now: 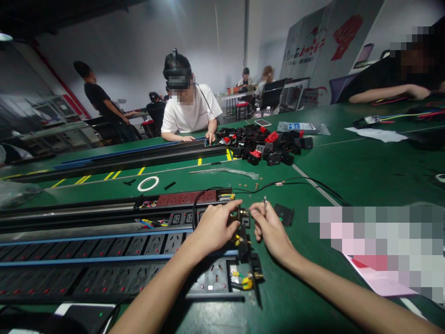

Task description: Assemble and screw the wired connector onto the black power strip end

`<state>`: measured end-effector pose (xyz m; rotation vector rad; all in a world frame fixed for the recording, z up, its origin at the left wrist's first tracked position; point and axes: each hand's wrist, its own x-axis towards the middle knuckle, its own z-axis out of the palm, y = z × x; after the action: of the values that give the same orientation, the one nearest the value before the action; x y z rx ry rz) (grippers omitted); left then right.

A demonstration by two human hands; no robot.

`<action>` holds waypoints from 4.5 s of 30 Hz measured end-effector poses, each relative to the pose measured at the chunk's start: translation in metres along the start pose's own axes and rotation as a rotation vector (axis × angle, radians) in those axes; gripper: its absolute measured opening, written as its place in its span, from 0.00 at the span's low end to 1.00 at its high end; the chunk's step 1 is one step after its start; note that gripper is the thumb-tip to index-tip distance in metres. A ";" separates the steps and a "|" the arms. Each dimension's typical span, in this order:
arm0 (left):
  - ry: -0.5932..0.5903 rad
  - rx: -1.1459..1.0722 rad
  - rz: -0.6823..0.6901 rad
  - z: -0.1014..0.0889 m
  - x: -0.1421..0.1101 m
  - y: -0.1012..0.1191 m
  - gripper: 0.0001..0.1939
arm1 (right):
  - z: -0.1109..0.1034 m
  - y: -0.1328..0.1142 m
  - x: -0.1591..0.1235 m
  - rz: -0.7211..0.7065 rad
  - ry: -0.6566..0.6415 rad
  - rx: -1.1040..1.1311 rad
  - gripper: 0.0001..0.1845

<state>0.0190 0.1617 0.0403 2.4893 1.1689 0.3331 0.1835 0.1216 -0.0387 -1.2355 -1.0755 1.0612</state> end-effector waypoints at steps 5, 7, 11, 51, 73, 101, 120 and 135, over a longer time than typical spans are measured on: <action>-0.002 0.034 0.017 0.001 -0.001 -0.001 0.29 | 0.002 -0.002 0.002 0.023 -0.047 0.054 0.17; 0.004 0.039 0.017 0.001 -0.001 -0.001 0.29 | 0.002 -0.003 0.001 0.044 -0.055 0.060 0.18; 0.000 0.046 0.013 0.001 -0.001 -0.001 0.29 | 0.003 -0.005 -0.001 0.071 -0.117 0.016 0.17; -0.024 -0.023 0.040 -0.003 0.001 0.001 0.30 | 0.001 0.006 0.003 -0.067 -0.056 -0.120 0.18; -0.023 0.092 0.026 -0.005 0.001 0.006 0.31 | -0.026 -0.089 0.017 -0.533 -0.076 -0.791 0.20; -0.028 0.092 0.031 -0.005 0.001 0.006 0.31 | -0.023 -0.089 0.049 -0.262 -0.333 -0.543 0.17; -0.034 0.082 0.032 -0.004 0.001 0.005 0.30 | -0.023 -0.088 0.054 0.103 -0.338 -0.241 0.17; -0.018 0.101 0.060 -0.002 0.001 0.002 0.30 | -0.023 -0.083 0.059 0.183 -0.323 -0.133 0.13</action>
<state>0.0208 0.1619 0.0430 2.6128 1.1314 0.2734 0.2191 0.1714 0.0458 -1.3161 -1.3143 1.3818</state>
